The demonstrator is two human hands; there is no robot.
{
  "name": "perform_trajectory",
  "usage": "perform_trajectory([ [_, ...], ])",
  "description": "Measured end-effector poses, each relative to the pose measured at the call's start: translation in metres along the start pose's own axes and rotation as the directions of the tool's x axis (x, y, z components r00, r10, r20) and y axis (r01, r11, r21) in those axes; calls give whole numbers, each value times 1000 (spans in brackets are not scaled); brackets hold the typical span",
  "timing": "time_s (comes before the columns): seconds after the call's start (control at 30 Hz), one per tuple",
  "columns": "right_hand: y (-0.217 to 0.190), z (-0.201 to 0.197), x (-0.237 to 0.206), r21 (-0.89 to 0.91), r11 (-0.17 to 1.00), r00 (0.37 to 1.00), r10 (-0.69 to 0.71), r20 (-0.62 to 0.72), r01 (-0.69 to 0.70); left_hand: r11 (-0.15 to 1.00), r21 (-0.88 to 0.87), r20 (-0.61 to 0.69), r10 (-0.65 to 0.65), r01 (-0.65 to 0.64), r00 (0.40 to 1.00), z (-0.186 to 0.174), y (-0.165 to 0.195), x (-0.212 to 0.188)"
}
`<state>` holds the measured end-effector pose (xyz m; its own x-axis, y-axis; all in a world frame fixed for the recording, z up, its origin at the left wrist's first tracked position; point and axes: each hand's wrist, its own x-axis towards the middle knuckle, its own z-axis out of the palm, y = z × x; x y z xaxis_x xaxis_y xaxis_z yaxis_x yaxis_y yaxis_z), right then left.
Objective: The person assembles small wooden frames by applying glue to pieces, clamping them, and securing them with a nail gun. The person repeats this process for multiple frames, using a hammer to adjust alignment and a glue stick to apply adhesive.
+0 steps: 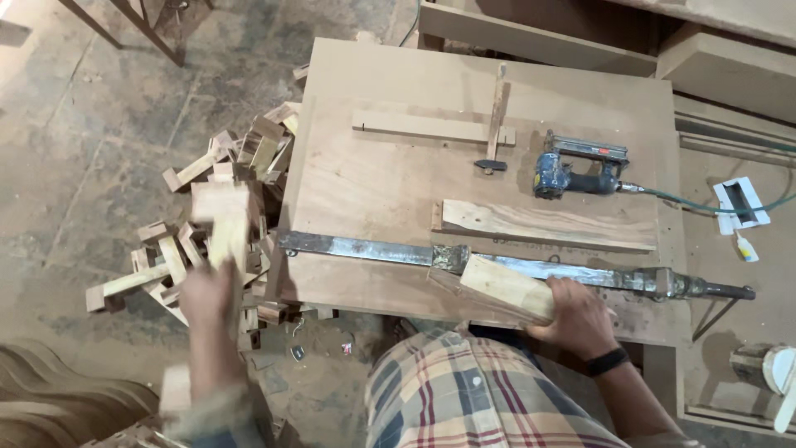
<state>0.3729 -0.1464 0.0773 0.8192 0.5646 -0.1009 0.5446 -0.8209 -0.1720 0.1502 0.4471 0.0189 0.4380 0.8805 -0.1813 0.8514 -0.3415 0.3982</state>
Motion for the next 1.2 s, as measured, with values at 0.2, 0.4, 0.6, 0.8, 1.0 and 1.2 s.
perform_trajectory([
  [0.2,-24,-11,19,-107,991,994,-89,-57,83,842,-198,-313,431,-502,846,-42,111,52],
  [0.4,-17,-10,46,-177,978,994,-101,37,106,615,-320,-439,577,-720,688,7,137,-67],
  [0.6,3,-18,106,-223,955,980,-201,0,196,776,-579,-132,213,-250,968,124,20,-236],
  [0.8,-10,26,220,-286,909,943,-330,-47,304,689,-123,541,-557,714,630,170,-118,-450],
  [1.0,-74,98,231,-328,807,671,-591,-448,491,494,31,547,-736,869,399,149,-146,-589],
  [1.2,-208,129,141,246,460,483,-875,-39,853,243,-324,360,-862,914,357,161,-119,-591],
])
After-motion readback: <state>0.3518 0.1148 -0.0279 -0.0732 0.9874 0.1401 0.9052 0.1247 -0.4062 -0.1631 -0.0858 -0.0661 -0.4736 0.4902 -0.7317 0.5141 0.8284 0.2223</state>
